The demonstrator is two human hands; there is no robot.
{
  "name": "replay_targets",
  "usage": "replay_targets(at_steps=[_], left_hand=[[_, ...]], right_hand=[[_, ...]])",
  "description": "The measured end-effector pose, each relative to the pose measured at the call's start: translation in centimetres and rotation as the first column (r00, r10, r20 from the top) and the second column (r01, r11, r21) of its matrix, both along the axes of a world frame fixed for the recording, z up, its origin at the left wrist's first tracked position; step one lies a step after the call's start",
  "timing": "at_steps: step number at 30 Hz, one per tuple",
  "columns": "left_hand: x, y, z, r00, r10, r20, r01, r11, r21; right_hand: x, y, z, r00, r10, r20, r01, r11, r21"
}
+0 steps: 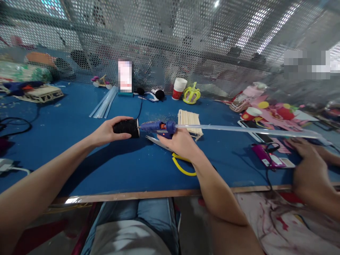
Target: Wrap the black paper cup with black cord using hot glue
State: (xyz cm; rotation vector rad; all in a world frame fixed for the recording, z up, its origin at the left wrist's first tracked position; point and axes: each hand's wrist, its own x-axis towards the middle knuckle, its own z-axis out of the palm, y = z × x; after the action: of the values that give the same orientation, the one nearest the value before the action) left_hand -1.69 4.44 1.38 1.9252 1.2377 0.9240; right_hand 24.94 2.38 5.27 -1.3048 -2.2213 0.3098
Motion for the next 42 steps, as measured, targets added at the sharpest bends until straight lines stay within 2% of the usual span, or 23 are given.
replay_targets(at_steps=[10,14,19,23,30,34,42], left_hand=[[0.14,-0.15,0.21,0.996,0.007,-0.084,0.003,0.994,0.108],[0.05,-0.06,0.02,0.994,-0.003,-0.112,0.019,0.99,0.14],[-0.14,0.07,-0.13,0.991,0.015,-0.134,0.007,0.986,0.164],[-0.07,-0.06,-0.01,0.989,0.004,-0.145,0.028,0.975,0.22],[0.03,-0.16,0.09,0.989,0.005,-0.145,0.034,0.963,0.267],[0.04,-0.16,0.15,0.986,0.016,-0.168,0.029,0.965,0.26],[0.05,-0.21,0.04,0.982,0.014,-0.187,0.045,0.952,0.304]], right_hand=[[-0.19,0.14,0.11,0.999,-0.022,0.041,0.02,0.998,0.067],[-0.2,0.01,0.34,0.997,-0.07,0.033,0.069,0.997,0.047],[-0.04,-0.2,0.54,0.999,-0.027,0.045,0.027,1.0,0.002],[-0.09,-0.08,0.4,0.995,-0.065,0.076,0.063,0.997,0.033],[0.14,0.17,0.17,0.997,-0.063,-0.035,0.065,0.996,0.061],[0.45,0.03,0.28,1.0,-0.013,0.015,0.012,0.999,0.047],[-0.01,-0.12,0.31,0.996,-0.049,0.075,0.044,0.997,0.066]])
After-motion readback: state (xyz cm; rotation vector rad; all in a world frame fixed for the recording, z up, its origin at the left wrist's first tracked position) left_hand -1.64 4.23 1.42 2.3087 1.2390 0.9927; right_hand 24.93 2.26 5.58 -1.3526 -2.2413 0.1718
